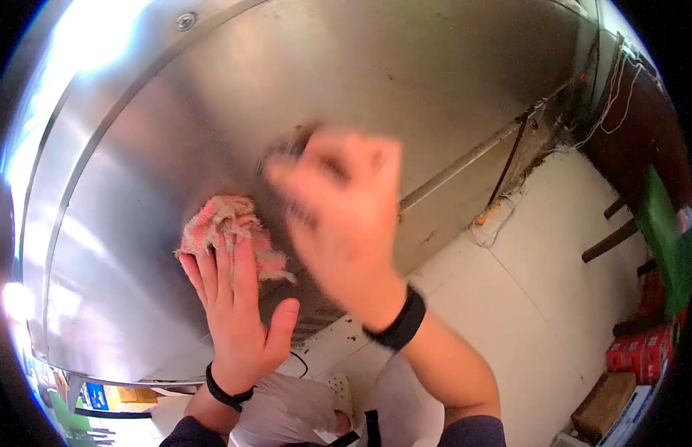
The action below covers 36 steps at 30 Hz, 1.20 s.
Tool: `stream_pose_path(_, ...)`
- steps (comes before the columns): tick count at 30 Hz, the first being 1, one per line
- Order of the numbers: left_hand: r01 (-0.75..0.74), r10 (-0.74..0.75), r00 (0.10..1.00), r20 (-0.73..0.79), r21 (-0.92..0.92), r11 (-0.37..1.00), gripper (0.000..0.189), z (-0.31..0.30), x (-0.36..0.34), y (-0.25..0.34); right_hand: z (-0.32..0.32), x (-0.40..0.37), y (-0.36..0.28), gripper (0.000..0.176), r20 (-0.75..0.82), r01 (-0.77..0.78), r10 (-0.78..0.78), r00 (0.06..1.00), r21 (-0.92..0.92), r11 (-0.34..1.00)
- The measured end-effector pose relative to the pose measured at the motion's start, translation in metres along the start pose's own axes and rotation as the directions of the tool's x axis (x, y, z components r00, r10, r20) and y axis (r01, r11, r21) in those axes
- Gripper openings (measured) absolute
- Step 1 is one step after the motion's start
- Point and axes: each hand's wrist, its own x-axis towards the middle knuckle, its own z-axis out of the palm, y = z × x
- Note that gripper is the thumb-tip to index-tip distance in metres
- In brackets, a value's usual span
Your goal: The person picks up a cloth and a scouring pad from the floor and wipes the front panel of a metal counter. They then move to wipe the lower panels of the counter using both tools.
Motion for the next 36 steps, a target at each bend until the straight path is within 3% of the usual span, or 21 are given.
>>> stream_pose_path(3, -0.007, 0.003, 0.999, 0.049, 0.078, 0.997, 0.077, -0.009, 0.007, 0.007, -0.012, 0.018, 0.016, 0.033, -0.045, -0.042, 0.04, 0.998, -0.053, 0.998)
stream_pose_path(4, -0.002, -0.002, 0.999, 0.049, 0.077, 0.997, 0.077, -0.017, 0.013, 0.01, -0.016, 0.007, 0.014, 0.031, 0.005, -0.022, 0.023, 1.0, -0.078, 0.997)
stream_pose_path(6, 0.025, -0.044, 0.986, 0.159, 0.115, 0.993, 0.082, -0.033, 0.03, 0.016, -0.018, -0.027, 0.019, 0.028, 0.095, -0.138, 0.138, 0.986, -0.007, 0.99)
stream_pose_path(7, 0.03, -0.049, 0.987, 0.151, 0.124, 0.992, 0.082, -0.04, 0.04, 0.018, -0.018, -0.046, 0.022, 0.027, 0.071, -0.167, 0.166, 0.984, 0.01, 0.986)
stream_pose_path(10, 0.016, -0.029, 0.998, 0.054, 0.22, 0.975, 0.084, -0.051, 0.075, 0.021, -0.017, -0.085, 0.014, 0.032, -0.009, -0.235, 0.235, 0.972, 0.029, 0.972)
stream_pose_path(12, -0.044, 0.078, 0.983, -0.166, 0.203, 0.978, 0.083, -0.05, 0.094, 0.024, -0.017, -0.104, 0.007, 0.036, -0.054, -0.29, 0.291, 0.955, 0.023, 0.957)
stream_pose_path(13, -0.047, 0.08, 0.985, -0.155, 0.204, 0.978, 0.083, -0.046, 0.092, 0.025, -0.015, -0.111, 0.004, 0.037, -0.065, -0.321, 0.323, 0.944, 0.03, 0.946)
stream_pose_path(15, -0.064, 0.085, 0.995, -0.05, 0.327, 0.943, 0.082, -0.029, 0.088, 0.023, -0.009, -0.119, 0.008, 0.037, -0.078, -0.342, 0.344, 0.936, 0.04, 0.939)
stream_pose_path(17, -0.071, 0.038, 0.988, 0.149, 0.223, 0.972, 0.081, -0.007, 0.055, 0.028, -0.005, -0.136, 0.013, 0.037, -0.039, -0.336, 0.339, 0.94, 0.065, 0.94)
stream_pose_path(18, -0.066, 0.032, 0.988, 0.152, 0.228, 0.971, 0.081, 0.003, 0.044, 0.025, -0.005, -0.145, 0.021, 0.034, -0.064, -0.345, 0.348, 0.935, 0.063, 0.937)
stream_pose_path(20, -0.107, 0.049, 0.948, 0.313, 0.171, 0.98, 0.083, 0.01, 0.025, 0.017, -0.004, -0.151, 0.029, 0.033, -0.103, -0.386, 0.392, 0.914, 0.075, 0.92)
stream_pose_path(22, -0.158, 0.116, 0.973, 0.199, 0.21, 0.965, 0.082, -0.017, 0.048, 0.016, -0.004, -0.156, 0.029, 0.028, -0.153, -0.404, 0.409, 0.9, 0.062, 0.913)
stream_pose_path(24, -0.094, 0.107, 0.994, -0.018, 0.351, 0.931, 0.083, -0.045, 0.092, 0.02, -0.006, -0.156, 0.028, 0.028, -0.132, -0.395, 0.4, 0.907, 0.062, 0.916)
stream_pose_path(25, -0.093, 0.098, 0.995, 0.004, 0.347, 0.933, 0.083, -0.046, 0.102, 0.02, -0.007, -0.157, 0.028, 0.028, -0.114, -0.378, 0.381, 0.917, 0.053, 0.924)
stream_pose_path(27, -0.117, 0.235, 0.956, -0.177, 0.503, 0.856, 0.082, -0.045, 0.109, 0.025, -0.009, -0.157, 0.03, 0.027, -0.087, -0.373, 0.374, 0.923, 0.032, 0.927)
stream_pose_path(29, -0.151, 0.139, 0.989, 0.06, 0.339, 0.929, 0.081, -0.017, 0.074, 0.02, -0.005, -0.161, 0.03, 0.027, -0.136, -0.417, 0.424, 0.896, 0.074, 0.906)
stream_pose_path(31, -0.168, 0.141, 0.967, 0.214, 0.113, 0.979, 0.078, 0.029, 0.018, 0.018, -0.006, -0.168, 0.036, 0.026, -0.113, -0.418, 0.431, 0.896, 0.12, 0.901)
stream_pose_path(32, -0.155, 0.118, 0.96, 0.255, 0.128, 0.98, 0.076, 0.048, -0.01, 0.008, -0.006, -0.166, 0.037, 0.025, -0.132, -0.417, 0.426, 0.895, 0.085, 0.905)
stream_pose_path(34, -0.128, 0.074, 0.953, 0.293, 0.167, 0.978, 0.075, 0.055, -0.023, 0.002, -0.007, -0.164, 0.044, 0.024, -0.141, -0.413, 0.42, 0.896, 0.075, 0.907)
stream_pose_path(36, -0.167, 0.145, 0.976, 0.161, 0.135, 0.977, 0.074, 0.047, -0.013, 0.006, -0.01, -0.17, 0.047, 0.022, -0.143, -0.399, 0.394, 0.908, -0.011, 0.917)
